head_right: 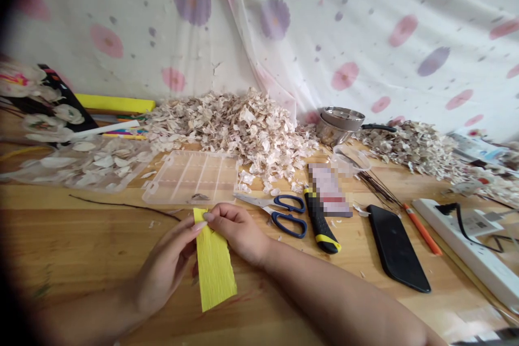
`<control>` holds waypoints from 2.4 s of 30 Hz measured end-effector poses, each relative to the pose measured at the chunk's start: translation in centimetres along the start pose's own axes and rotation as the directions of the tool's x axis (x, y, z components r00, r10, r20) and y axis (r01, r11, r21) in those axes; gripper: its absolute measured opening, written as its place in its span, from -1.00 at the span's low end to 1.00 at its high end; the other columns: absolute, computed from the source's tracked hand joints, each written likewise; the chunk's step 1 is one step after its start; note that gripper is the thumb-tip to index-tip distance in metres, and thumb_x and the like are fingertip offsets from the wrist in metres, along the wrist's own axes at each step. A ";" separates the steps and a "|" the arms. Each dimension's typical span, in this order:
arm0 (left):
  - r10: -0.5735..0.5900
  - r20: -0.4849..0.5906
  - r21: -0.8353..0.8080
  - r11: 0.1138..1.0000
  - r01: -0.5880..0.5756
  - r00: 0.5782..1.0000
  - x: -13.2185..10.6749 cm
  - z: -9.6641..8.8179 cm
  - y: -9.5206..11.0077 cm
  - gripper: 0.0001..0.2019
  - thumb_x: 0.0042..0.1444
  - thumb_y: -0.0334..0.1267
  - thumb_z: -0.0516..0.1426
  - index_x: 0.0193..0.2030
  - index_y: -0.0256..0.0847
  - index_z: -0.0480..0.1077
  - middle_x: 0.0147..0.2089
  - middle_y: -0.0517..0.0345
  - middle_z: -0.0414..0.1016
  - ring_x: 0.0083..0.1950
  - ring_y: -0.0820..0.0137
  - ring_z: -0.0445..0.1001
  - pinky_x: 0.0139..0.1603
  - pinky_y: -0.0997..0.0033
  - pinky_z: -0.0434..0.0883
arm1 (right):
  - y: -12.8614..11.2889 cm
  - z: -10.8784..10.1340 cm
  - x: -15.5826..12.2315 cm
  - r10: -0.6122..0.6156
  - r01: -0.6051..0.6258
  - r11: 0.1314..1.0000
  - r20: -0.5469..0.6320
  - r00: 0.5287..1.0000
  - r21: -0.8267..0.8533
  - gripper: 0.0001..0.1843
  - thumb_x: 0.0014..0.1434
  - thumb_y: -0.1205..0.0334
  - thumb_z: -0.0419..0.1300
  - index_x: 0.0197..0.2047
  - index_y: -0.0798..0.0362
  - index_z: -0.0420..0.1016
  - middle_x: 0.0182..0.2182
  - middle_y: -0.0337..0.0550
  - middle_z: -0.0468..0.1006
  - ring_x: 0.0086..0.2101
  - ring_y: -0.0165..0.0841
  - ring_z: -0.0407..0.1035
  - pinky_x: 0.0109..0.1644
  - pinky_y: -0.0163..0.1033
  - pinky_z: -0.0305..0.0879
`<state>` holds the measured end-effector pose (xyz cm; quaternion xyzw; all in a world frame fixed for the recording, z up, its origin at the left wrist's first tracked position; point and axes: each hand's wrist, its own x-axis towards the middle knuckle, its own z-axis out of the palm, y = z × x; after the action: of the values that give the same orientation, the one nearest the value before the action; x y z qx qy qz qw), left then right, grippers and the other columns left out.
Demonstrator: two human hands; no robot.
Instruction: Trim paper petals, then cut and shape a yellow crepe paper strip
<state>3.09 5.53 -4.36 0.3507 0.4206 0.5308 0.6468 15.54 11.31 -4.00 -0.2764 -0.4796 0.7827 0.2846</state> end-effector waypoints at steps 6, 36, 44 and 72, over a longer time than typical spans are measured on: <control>0.023 0.014 0.012 1.000 -0.023 1.000 0.1 -0.1 -0.1 -0.77 0.11 -0.09 0.07 -0.43 -0.19 0.32 -0.61 0.31 0.25 -0.61 0.52 0.23 -0.67 0.61 0.24 | 0.3 -0.3 0.2 0.001 -0.003 0.999 0.043 0.999 0.042 -0.67 0.11 0.00 0.19 -0.39 0.10 0.26 -0.57 -0.29 0.43 -0.61 -0.49 0.31 -0.51 -0.39 0.19; 0.037 -0.023 -0.127 0.991 -0.039 0.999 0.0 0.1 0.2 -0.82 0.08 -0.15 0.11 -0.40 -0.22 0.36 -0.66 0.35 0.23 -0.68 0.56 0.22 -0.68 0.59 0.18 | 0.7 -0.7 0.2 -0.069 0.069 0.998 0.079 0.994 0.000 -0.63 0.06 -0.03 0.25 -0.35 0.10 0.27 -0.55 -0.33 0.33 -0.61 -0.53 0.21 -0.54 -0.41 0.10; 0.042 -0.031 -0.187 0.981 -0.048 0.999 -0.1 0.2 0.4 -0.83 0.06 -0.17 0.13 -0.39 -0.24 0.38 -0.65 0.35 0.23 -0.67 0.57 0.21 -0.70 0.60 0.16 | 0.7 -0.6 0.2 -0.080 0.079 0.997 0.069 0.994 0.014 -0.64 0.06 0.00 0.26 -0.34 0.09 0.26 -0.53 -0.33 0.33 -0.60 -0.53 0.21 -0.54 -0.40 0.09; 0.018 0.012 -0.167 0.986 -0.016 1.000 -0.2 0.1 0.4 -0.84 0.04 -0.21 0.14 -0.47 -0.25 0.39 -0.64 0.30 0.22 -0.65 0.54 0.19 -0.70 0.59 0.14 | 0.0 0.0 -0.2 -0.006 0.010 0.995 0.038 0.999 -0.099 -0.55 0.08 -0.13 0.17 -0.50 0.11 0.26 -0.62 -0.35 0.25 -0.64 -0.55 0.12 -0.55 -0.40 0.06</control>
<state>3.03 5.43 -3.98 0.3026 0.3673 0.5674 0.6720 15.67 11.11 -3.97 -0.2735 -0.5241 0.7618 0.2647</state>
